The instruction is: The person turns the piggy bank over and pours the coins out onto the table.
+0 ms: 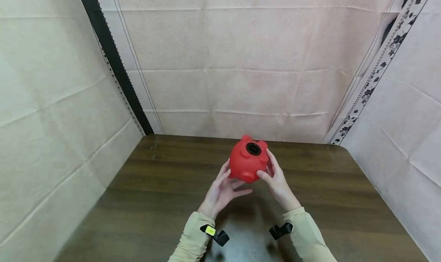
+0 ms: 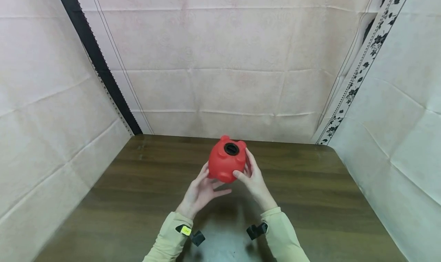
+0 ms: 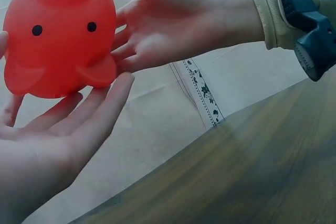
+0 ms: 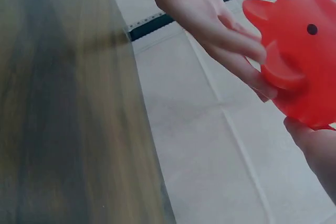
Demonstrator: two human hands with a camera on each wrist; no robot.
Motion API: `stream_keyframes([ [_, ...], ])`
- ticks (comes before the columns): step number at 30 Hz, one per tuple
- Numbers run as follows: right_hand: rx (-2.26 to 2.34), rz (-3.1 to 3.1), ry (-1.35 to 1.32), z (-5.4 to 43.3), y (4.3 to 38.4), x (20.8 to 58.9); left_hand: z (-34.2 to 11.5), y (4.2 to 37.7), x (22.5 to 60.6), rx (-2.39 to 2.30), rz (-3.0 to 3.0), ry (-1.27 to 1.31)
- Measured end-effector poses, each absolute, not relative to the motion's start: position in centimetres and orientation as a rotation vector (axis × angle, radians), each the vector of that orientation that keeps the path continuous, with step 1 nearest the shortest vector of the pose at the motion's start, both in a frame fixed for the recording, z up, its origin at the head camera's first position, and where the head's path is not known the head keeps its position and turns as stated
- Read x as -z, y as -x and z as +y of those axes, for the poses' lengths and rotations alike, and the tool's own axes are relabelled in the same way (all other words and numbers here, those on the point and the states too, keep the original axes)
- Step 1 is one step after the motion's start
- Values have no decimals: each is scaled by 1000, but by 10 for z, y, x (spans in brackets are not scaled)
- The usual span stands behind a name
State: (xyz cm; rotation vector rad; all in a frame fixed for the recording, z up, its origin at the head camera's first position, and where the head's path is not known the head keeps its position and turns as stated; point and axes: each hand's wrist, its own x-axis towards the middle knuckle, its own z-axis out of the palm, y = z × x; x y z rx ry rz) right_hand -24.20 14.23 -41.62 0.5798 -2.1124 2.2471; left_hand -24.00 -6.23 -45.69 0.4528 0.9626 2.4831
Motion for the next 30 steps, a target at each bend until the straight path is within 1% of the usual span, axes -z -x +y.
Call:
stream_keyframes([
  [7,-2154,-2189,-674,133,240,419,-63,237,458,-2504,887,-358],
  [14,-2152,-2220,-624,122,238,428,-63,234,458,-2526,808,-288],
  [18,-2144,-2238,-645,121,237,427,-62,232,458,-2574,756,-264],
  [23,-2099,-2209,-802,124,238,417,-60,231,459,-2596,705,-291],
  [26,-1992,-2147,-931,126,242,407,-61,231,460,-2593,718,-290],
  [30,-1603,-2112,-975,126,248,388,-62,230,461,-2581,762,-296],
])
